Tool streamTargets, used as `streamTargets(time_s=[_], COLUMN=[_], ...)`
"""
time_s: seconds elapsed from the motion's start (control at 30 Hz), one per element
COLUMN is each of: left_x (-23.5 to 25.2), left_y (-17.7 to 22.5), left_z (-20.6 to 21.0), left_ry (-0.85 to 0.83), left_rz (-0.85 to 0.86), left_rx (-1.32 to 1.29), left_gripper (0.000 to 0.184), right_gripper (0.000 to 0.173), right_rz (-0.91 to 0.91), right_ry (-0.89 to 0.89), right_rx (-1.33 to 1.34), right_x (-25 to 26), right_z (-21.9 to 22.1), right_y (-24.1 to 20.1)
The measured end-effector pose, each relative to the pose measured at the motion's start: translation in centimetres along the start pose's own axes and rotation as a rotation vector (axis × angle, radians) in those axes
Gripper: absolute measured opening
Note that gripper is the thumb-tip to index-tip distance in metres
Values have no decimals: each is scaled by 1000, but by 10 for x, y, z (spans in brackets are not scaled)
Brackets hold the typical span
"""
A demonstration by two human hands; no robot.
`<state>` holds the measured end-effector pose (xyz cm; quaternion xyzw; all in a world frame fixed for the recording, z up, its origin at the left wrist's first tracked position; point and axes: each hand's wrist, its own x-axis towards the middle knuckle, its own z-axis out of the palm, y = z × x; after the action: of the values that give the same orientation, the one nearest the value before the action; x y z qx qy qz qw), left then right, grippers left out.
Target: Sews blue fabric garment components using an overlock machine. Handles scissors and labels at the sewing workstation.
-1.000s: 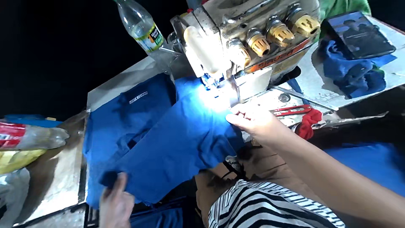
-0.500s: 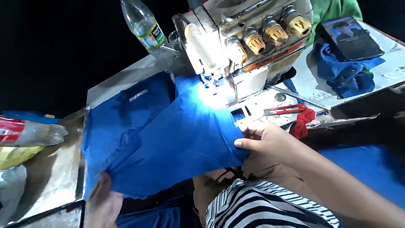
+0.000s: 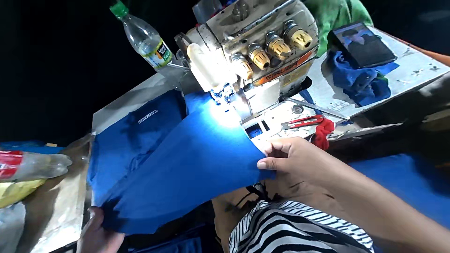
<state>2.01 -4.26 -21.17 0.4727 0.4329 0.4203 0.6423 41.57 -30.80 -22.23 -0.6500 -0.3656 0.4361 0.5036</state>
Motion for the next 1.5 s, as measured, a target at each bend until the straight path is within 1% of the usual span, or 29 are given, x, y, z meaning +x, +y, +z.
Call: streamTargets(time_s=[0.07,0.13,0.17,0.23,0.27,0.3,0.33,0.4,0.47,0.53,0.6,0.67,0.77,0.87,1.0,1.17,1.2,1.23,1.3,1.33,1.37,1.4,1.43,1.47,1.5], left_x=[3,7,9,11,11,11,11,10,6,4,1,-1,-3,-3,0,9,13,15,12,5,-6,-20,-40,-63,-81], left_y=[-6,-14,-17,-20,-21,-22,-23,-22,-21,-20,-20,-22,-22,-20,-14,-4,-2,1,11,15,13,4,-9,-25,-48], left_z=[-2,5,8,15,15,14,12,12,15,18,24,29,31,33,42,51,51,49,50,56,66,81,101,124,145], left_ry=[-63,-67,-49,10,29,45,54,81,102,145,227,272,251,260,317,325,332,333,340,341,317,222,18,-261,-514], left_rz=[9,21,18,7,-2,-9,-4,34,123,208,262,304,363,392,372,393,409,431,501,573,689,771,696,467,192], left_rx=[103,223,262,303,314,322,320,312,278,254,280,323,317,306,340,384,448,591,960,1038,1019,904,733,570,404], left_gripper=[35,32,33,34,35,35,35,34,33,34,35,36,37,38,40,39,40,45,68,71,61,41,19,18,28], right_gripper=[10,12,19,39,46,48,46,36,22,16,12,11,11,10,11,10,11,11,11,10,9,10,11,10,10], right_rz=[-21,-3,32,56,42,23,9,-44,-122,-155,-141,-117,-70,-54,-75,-114,-114,-113,-116,-110,-96,-65,-32,1,33], right_ry=[-20,-35,-75,-152,-155,-133,-104,-2,134,201,183,163,155,160,150,150,145,137,125,118,102,70,30,-9,-42], right_rx=[-31,-49,-21,76,133,179,213,231,223,202,192,229,296,303,287,293,298,292,262,253,253,256,275,305,350], right_x=[7,25,34,47,52,55,55,57,55,53,50,48,41,36,38,44,45,45,45,43,41,37,32,27,21], right_z=[-1,2,3,7,11,15,18,23,25,25,25,27,28,28,26,27,26,25,24,24,23,21,19,18,18], right_y=[1,5,4,4,7,9,6,4,3,3,5,10,10,8,7,10,10,10,11,11,11,10,11,12,14])
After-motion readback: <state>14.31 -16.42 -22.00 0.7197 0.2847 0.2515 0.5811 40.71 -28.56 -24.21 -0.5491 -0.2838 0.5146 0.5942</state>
